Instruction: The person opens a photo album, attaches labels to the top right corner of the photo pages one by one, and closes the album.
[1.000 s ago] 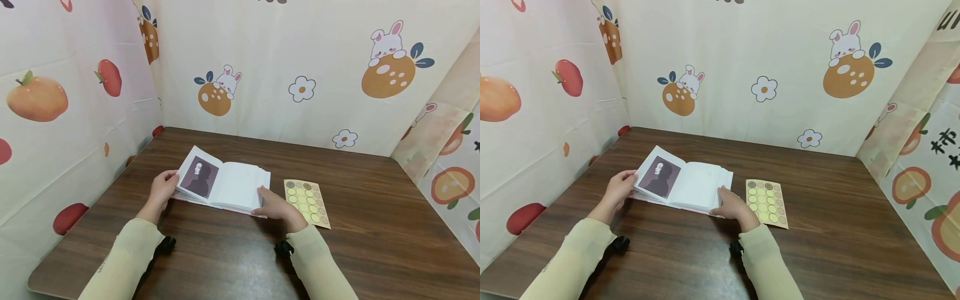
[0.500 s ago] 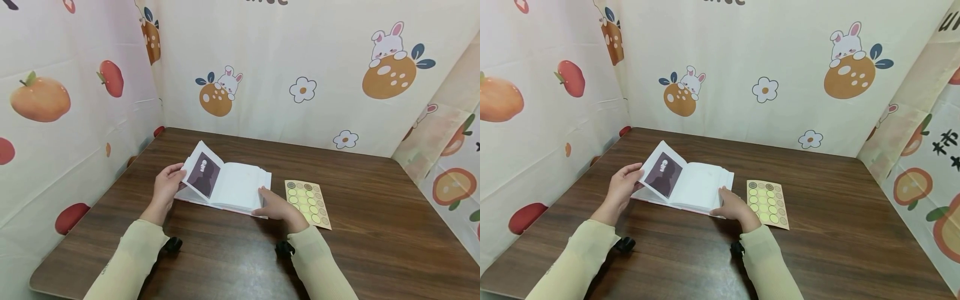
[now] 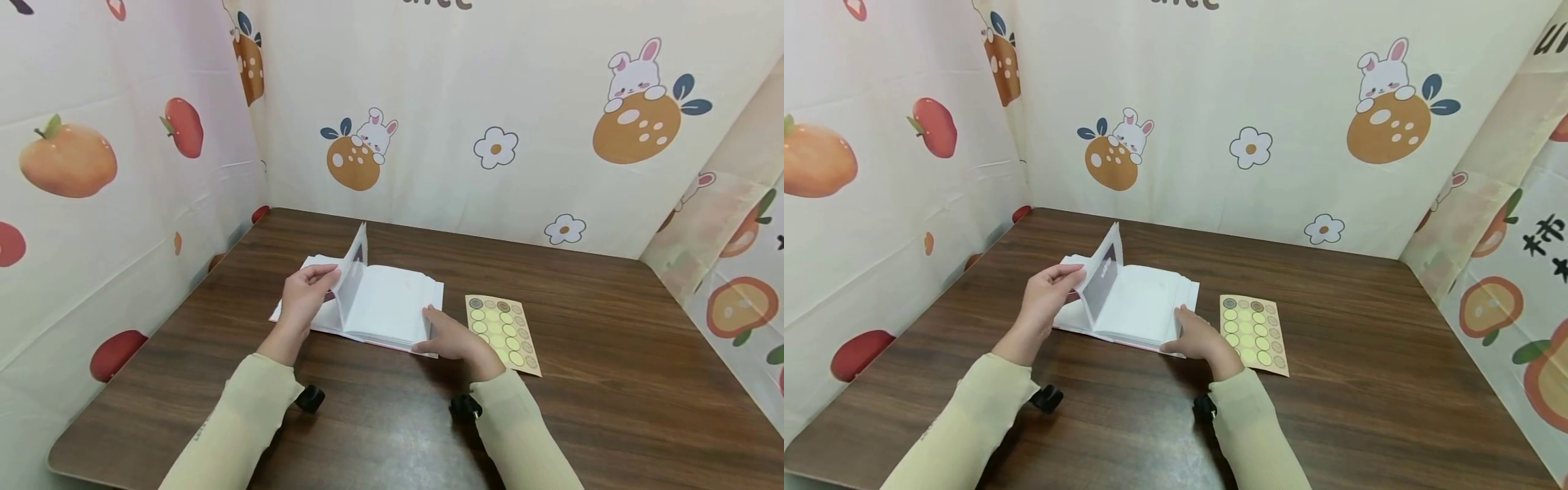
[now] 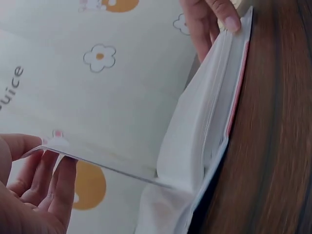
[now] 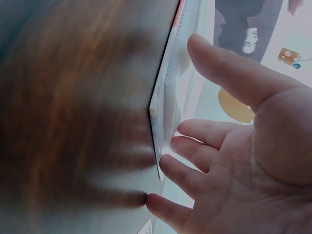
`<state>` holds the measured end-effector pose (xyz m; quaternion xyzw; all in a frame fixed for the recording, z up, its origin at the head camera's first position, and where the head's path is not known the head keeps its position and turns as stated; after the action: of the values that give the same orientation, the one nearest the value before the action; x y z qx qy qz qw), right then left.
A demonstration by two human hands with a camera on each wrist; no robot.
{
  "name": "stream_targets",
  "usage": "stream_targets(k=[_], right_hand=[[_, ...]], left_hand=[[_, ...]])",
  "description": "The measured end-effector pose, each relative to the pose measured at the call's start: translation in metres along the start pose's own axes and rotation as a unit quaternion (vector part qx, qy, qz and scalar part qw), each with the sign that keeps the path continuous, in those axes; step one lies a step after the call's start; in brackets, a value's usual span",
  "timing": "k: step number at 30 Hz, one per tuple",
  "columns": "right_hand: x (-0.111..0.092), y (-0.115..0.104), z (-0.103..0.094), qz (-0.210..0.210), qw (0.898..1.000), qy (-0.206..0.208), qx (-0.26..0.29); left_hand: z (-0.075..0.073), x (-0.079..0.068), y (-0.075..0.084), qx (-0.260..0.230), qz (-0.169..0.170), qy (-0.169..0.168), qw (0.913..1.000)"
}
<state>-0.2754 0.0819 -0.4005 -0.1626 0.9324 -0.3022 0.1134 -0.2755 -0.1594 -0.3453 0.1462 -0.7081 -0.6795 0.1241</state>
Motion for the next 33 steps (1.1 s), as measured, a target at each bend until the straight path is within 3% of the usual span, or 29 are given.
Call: stream_targets(k=[6, 11, 17, 21, 26, 29, 31, 33], right_hand=[[-0.002, 0.000, 0.000, 0.000, 1.000, -0.001, 0.005], [-0.004, -0.001, -0.002, -0.003, 1.000, 0.000, 0.005], [-0.005, 0.000, -0.004, -0.005, 1.000, 0.003, 0.010], [-0.003, 0.000, -0.005, -0.013, 1.000, 0.006, 0.003], [-0.004, 0.000, -0.007, -0.015, 1.000, 0.014, 0.000], [-0.004, 0.000, -0.008, -0.017, 1.000, 0.017, 0.004], [-0.004, 0.000, -0.008, -0.018, 1.000, 0.018, 0.006], [-0.004, 0.000, -0.008, -0.020, 1.000, 0.018, 0.008]], left_hand=[[0.019, -0.013, 0.016, 0.062, 0.074, 0.004, 0.9954], [0.039, -0.028, 0.031, 0.131, 0.175, 0.015, 0.9758], [0.071, -0.047, 0.036, 0.226, 0.271, 0.003, 0.9356], [0.091, -0.059, 0.035, 0.300, 0.312, -0.009, 0.9013], [0.113, -0.074, 0.033, 0.377, 0.352, -0.033, 0.8557], [0.123, -0.079, 0.028, 0.413, 0.365, -0.048, 0.8329], [0.129, -0.082, 0.025, 0.430, 0.371, -0.059, 0.8210], [0.133, -0.084, 0.021, 0.439, 0.372, -0.069, 0.8149]])
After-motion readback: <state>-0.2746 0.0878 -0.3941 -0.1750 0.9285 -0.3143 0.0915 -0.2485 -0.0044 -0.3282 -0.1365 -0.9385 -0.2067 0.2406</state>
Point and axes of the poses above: each hand's wrist, its own x-axis towards the middle knuckle, its own z-axis out of the palm, y = z × x, the point moved 9 cm from there along x, towards the middle knuckle, and after that the axes turned 7 degrees about y, right-handed, at the moved point
